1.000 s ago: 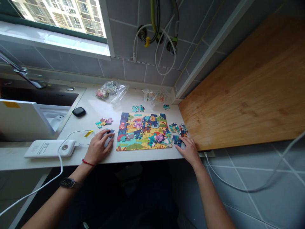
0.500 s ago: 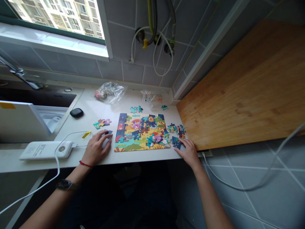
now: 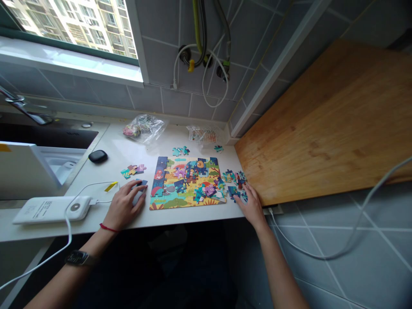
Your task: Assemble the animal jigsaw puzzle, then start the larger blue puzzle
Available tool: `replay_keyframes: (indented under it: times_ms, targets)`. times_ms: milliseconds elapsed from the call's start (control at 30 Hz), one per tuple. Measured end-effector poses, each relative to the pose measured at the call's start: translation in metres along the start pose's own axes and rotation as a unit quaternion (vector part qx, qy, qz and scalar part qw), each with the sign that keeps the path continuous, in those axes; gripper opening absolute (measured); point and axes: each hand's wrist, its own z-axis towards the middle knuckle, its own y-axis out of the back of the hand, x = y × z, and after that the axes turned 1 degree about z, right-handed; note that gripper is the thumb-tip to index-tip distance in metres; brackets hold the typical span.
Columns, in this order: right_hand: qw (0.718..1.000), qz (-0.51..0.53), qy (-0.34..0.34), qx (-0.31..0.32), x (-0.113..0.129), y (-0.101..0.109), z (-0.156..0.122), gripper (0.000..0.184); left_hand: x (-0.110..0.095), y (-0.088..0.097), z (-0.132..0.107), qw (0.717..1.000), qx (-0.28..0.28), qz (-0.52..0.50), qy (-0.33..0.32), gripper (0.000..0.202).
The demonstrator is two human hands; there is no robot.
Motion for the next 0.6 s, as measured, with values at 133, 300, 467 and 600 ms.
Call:
replay_keyframes:
  times_ms: [133, 300, 467, 600]
  targets:
    - [1.000, -0.004, -0.014, -0.021, 0.000, -0.009, 0.026, 0.058, 0.000, -0.001, 0.000, 1.000, -0.003, 0.000, -0.002, 0.029]
    - [1.000, 0.005, -0.015, -0.009, 0.005, -0.021, 0.059, 0.051, 0.001, -0.001, 0.000, 1.000, -0.004, -0.002, -0.003, 0.029]
    - [0.999, 0.031, 0.011, -0.028, 0.011, -0.026, 0.069, 0.041, 0.004, -0.004, -0.004, 1.000, -0.007, -0.004, 0.002, 0.029]
    - [0.995, 0.065, 0.033, -0.069, 0.015, -0.020, 0.069, 0.034, 0.007, -0.007, -0.005, 1.000, -0.011, -0.007, 0.002, 0.029]
